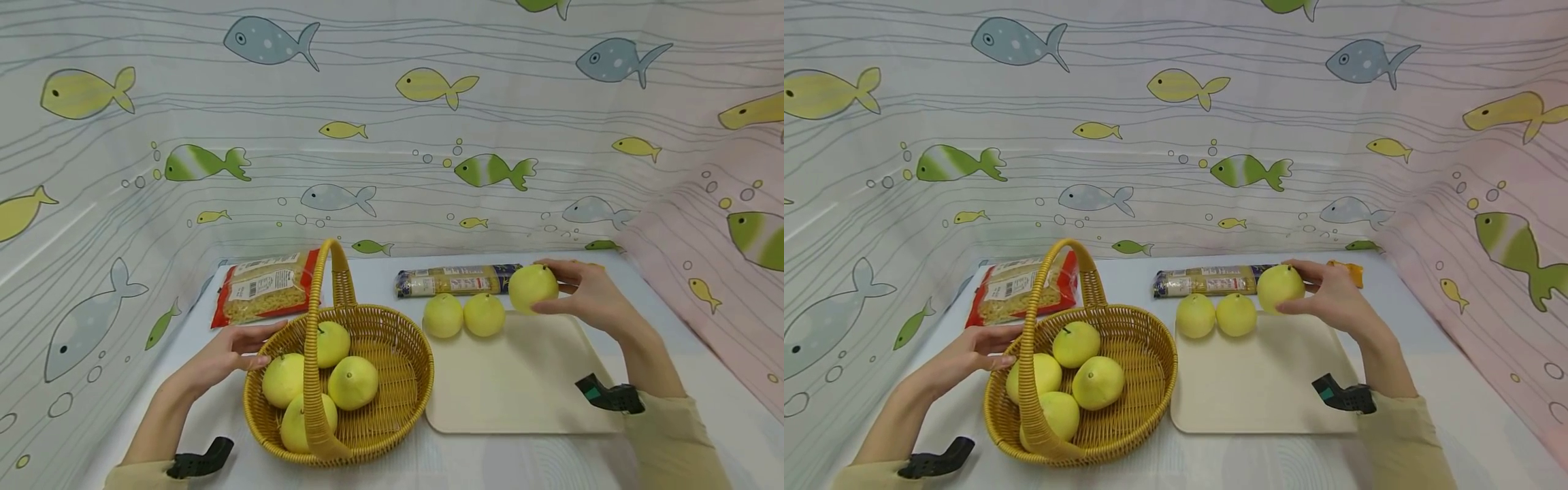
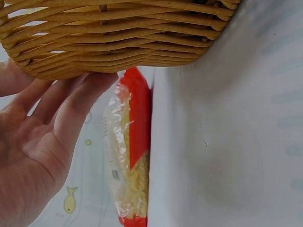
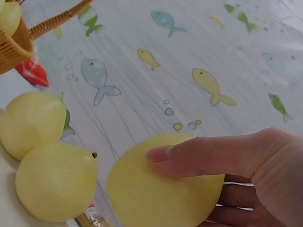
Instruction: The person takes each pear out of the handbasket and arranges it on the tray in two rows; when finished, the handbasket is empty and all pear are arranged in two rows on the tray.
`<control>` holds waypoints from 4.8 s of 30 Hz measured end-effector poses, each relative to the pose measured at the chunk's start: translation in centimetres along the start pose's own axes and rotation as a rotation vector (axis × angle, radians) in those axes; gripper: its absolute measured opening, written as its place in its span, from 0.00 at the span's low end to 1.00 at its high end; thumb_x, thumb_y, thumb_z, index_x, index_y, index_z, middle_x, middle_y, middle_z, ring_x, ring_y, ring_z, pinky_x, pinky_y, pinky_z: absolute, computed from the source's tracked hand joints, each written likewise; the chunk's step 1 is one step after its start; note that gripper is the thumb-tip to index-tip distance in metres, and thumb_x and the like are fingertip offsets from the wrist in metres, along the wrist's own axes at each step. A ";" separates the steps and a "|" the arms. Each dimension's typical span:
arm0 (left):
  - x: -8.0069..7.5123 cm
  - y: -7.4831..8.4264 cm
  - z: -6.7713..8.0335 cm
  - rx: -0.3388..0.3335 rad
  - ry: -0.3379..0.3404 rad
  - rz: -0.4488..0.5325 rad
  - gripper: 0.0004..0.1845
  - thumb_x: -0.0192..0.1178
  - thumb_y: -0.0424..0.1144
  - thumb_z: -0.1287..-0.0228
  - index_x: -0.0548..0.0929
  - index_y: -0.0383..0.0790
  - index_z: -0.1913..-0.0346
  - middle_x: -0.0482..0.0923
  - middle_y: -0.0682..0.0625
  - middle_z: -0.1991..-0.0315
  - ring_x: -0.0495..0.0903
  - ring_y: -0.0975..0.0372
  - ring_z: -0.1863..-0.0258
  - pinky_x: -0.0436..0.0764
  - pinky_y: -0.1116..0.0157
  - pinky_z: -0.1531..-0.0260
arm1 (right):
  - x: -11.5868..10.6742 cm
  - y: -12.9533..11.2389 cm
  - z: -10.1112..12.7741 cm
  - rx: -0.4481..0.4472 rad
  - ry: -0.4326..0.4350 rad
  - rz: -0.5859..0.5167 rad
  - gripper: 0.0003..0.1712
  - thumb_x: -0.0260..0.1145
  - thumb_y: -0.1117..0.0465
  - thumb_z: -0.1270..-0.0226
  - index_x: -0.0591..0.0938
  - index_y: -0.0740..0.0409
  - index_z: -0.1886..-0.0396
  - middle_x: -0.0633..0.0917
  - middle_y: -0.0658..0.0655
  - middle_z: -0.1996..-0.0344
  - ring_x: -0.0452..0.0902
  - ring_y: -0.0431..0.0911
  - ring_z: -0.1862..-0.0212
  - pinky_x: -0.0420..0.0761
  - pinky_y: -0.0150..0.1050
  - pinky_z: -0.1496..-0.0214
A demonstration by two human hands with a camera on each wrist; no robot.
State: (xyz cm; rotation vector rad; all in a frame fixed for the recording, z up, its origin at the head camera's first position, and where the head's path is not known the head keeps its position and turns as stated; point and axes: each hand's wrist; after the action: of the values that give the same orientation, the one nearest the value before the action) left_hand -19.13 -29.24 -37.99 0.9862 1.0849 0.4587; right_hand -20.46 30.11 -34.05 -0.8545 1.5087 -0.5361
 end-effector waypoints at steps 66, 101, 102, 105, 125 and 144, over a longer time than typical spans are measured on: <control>0.1 -0.1 0.2 0.005 0.014 -0.014 0.36 0.65 0.39 0.37 0.68 0.34 0.27 0.67 0.36 0.29 0.69 0.38 0.32 0.76 0.55 0.46 | 2.8 7.0 -1.8 0.064 -0.271 0.018 0.51 0.81 0.52 0.49 0.68 0.61 0.27 0.77 0.65 0.36 0.75 0.56 0.40 0.74 0.55 0.38; 0.1 -0.1 0.1 0.000 0.005 0.001 0.36 0.65 0.38 0.36 0.67 0.35 0.26 0.66 0.36 0.28 0.68 0.38 0.32 0.78 0.62 0.49 | 1.9 6.8 -1.7 0.048 -0.245 -0.025 0.49 0.78 0.49 0.44 0.67 0.59 0.26 0.71 0.64 0.29 0.64 0.64 0.28 0.64 0.61 0.30; 0.1 -0.1 0.1 -0.002 0.005 0.006 0.37 0.65 0.38 0.37 0.67 0.35 0.26 0.66 0.36 0.29 0.68 0.38 0.32 0.78 0.62 0.50 | 1.8 6.6 -1.7 0.044 -0.244 -0.040 0.49 0.77 0.49 0.44 0.67 0.59 0.26 0.71 0.63 0.29 0.63 0.64 0.27 0.63 0.60 0.29; 0.1 -0.2 0.1 -0.007 0.004 0.021 0.37 0.66 0.38 0.38 0.67 0.36 0.26 0.67 0.36 0.29 0.69 0.39 0.32 0.79 0.65 0.52 | 1.6 6.3 -1.6 0.035 -0.231 -0.077 0.48 0.77 0.50 0.43 0.67 0.59 0.26 0.69 0.64 0.27 0.59 0.64 0.25 0.61 0.59 0.28; 0.2 -0.1 0.1 -0.017 0.014 0.006 0.37 0.66 0.38 0.38 0.67 0.37 0.26 0.67 0.36 0.29 0.70 0.39 0.33 0.77 0.56 0.49 | 0.9 1.4 -0.8 -0.053 -0.134 -0.085 0.48 0.77 0.49 0.44 0.67 0.52 0.25 0.70 0.57 0.27 0.61 0.57 0.25 0.70 0.30 0.33; 0.1 -0.1 0.1 0.002 0.009 -0.002 0.37 0.65 0.38 0.37 0.67 0.35 0.26 0.66 0.35 0.29 0.68 0.38 0.32 0.77 0.56 0.48 | 3.8 -2.0 -0.7 -0.150 -0.142 -0.113 0.45 0.79 0.51 0.45 0.71 0.49 0.27 0.74 0.50 0.30 0.66 0.52 0.27 0.70 0.35 0.32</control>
State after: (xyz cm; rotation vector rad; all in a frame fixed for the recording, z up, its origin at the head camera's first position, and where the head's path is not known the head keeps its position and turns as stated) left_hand -18.95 -29.24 -38.12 0.9855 1.0945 0.4605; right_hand -20.62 25.88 -34.84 -1.0771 1.3889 -0.4390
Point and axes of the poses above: each hand's wrist, its own z-axis away from the middle knuckle, its own x-axis out of the palm, y = z × x
